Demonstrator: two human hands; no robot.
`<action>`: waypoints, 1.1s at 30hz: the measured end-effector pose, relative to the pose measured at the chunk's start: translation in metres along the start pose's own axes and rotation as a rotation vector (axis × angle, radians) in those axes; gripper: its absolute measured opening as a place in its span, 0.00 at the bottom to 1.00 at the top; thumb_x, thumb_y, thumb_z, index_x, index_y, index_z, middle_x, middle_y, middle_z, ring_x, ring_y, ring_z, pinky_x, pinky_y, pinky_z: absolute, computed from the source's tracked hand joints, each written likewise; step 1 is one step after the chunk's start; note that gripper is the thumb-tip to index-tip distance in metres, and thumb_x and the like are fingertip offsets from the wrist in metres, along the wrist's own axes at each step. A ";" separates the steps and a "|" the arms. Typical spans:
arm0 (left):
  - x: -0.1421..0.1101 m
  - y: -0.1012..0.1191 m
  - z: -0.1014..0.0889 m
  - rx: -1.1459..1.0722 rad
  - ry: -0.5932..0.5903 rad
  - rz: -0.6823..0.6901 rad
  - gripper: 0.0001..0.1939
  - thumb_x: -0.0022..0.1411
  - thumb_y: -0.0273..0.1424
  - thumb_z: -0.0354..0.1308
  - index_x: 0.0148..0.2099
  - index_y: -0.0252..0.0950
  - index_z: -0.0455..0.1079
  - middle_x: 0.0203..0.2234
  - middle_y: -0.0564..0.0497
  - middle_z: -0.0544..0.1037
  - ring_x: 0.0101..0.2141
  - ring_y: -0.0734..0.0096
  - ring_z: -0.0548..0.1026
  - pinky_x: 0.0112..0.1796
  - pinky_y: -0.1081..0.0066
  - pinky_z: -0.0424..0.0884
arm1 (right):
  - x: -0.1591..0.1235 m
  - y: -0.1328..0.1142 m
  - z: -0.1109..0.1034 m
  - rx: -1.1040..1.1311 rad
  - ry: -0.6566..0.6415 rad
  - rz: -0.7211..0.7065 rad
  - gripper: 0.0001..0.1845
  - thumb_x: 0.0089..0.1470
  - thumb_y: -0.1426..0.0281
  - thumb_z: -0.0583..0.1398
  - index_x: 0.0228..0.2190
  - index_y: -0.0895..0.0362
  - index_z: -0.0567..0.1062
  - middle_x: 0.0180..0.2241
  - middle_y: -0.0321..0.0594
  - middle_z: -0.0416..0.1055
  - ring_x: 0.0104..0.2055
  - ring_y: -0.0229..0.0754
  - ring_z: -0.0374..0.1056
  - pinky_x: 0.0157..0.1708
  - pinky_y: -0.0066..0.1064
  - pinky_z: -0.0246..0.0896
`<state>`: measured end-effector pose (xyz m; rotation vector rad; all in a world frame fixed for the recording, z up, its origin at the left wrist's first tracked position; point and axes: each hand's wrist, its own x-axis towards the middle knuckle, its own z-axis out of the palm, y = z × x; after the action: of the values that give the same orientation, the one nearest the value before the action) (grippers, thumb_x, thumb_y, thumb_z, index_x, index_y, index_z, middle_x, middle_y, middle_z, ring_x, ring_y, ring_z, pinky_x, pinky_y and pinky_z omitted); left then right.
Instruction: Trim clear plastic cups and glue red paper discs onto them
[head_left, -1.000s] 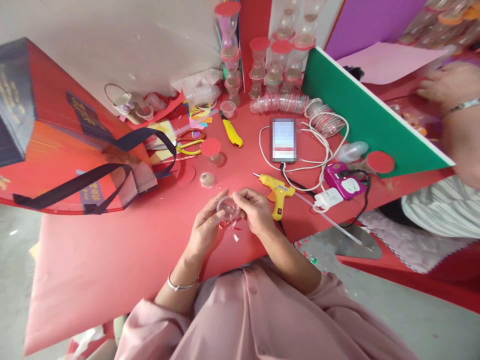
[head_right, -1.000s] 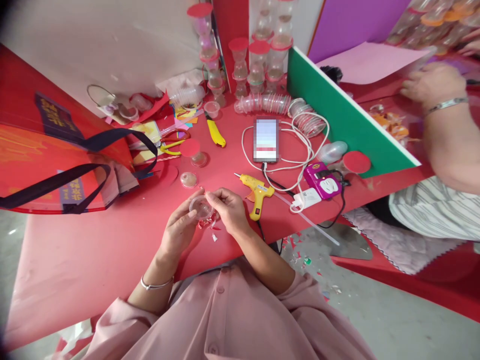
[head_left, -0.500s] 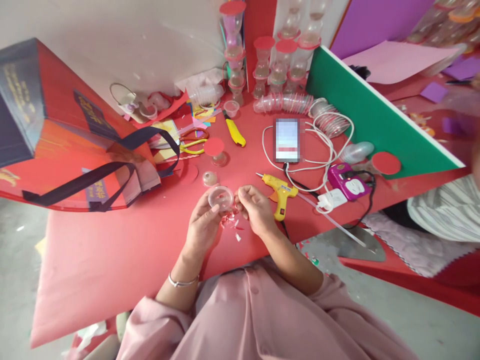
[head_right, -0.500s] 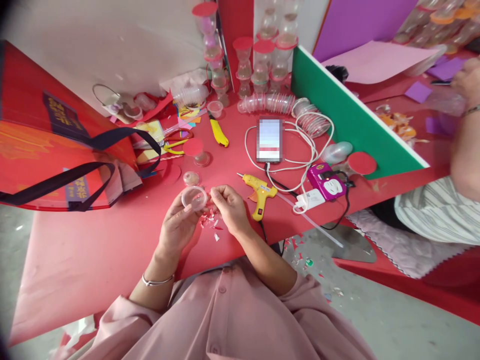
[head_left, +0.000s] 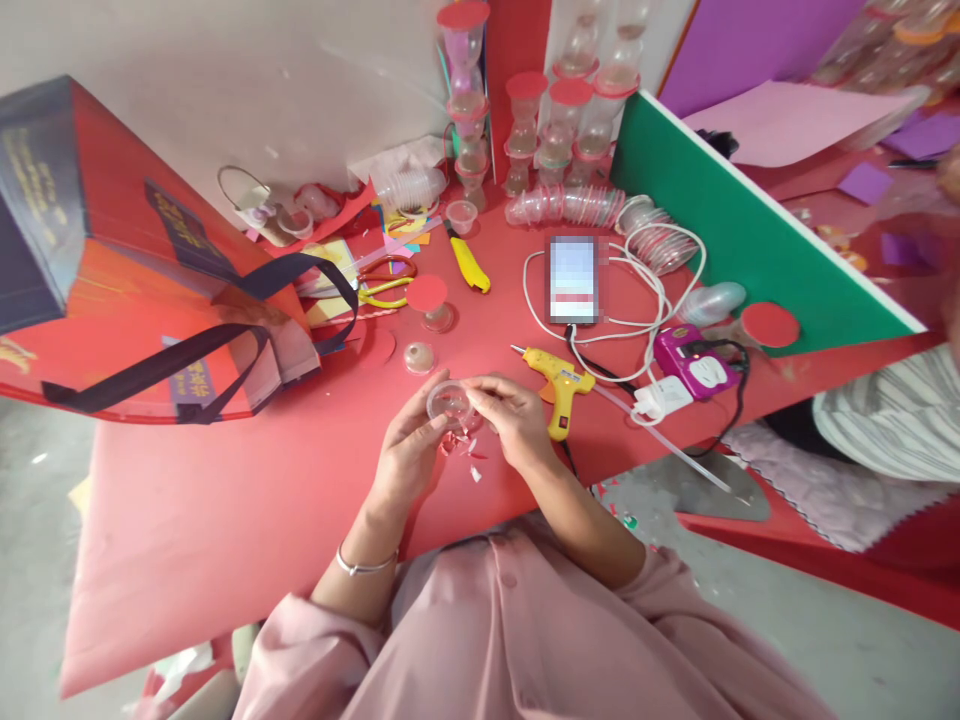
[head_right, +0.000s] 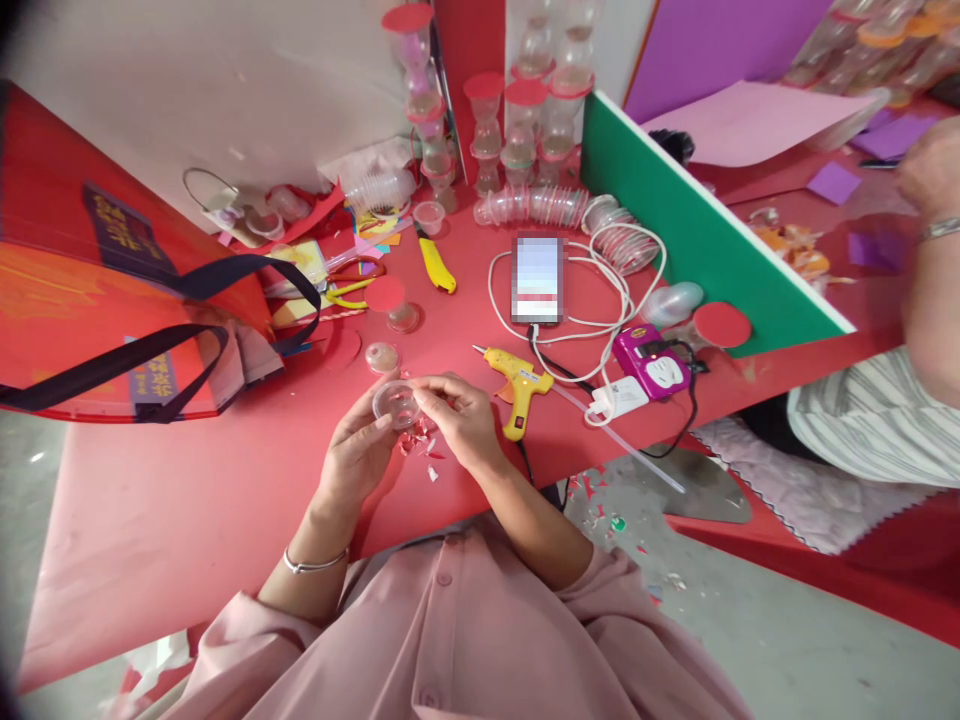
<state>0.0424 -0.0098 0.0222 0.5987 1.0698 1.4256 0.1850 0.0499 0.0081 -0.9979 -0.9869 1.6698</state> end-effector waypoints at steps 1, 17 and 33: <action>0.000 0.000 -0.001 0.006 -0.001 -0.006 0.24 0.62 0.31 0.68 0.61 0.40 0.76 0.52 0.44 0.80 0.43 0.66 0.79 0.42 0.68 0.76 | 0.000 0.000 0.000 0.015 -0.002 0.015 0.12 0.53 0.59 0.70 0.36 0.51 0.85 0.30 0.36 0.76 0.28 0.37 0.66 0.23 0.27 0.58; -0.001 -0.004 0.001 0.008 -0.091 0.009 0.29 0.61 0.38 0.71 0.63 0.40 0.73 0.54 0.43 0.79 0.47 0.62 0.79 0.47 0.66 0.76 | 0.004 -0.001 0.003 0.215 -0.008 0.160 0.14 0.48 0.59 0.72 0.28 0.55 0.78 0.20 0.29 0.67 0.20 0.31 0.58 0.19 0.24 0.52; 0.000 0.001 0.007 0.007 -0.039 0.032 0.21 0.68 0.49 0.61 0.48 0.35 0.75 0.32 0.49 0.76 0.23 0.76 0.68 0.21 0.75 0.63 | -0.001 0.000 -0.002 0.036 -0.133 0.070 0.16 0.55 0.62 0.68 0.45 0.49 0.85 0.33 0.36 0.77 0.32 0.37 0.69 0.29 0.27 0.65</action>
<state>0.0482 -0.0077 0.0264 0.6486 1.0386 1.4331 0.1867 0.0493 0.0075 -0.9164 -1.0147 1.8255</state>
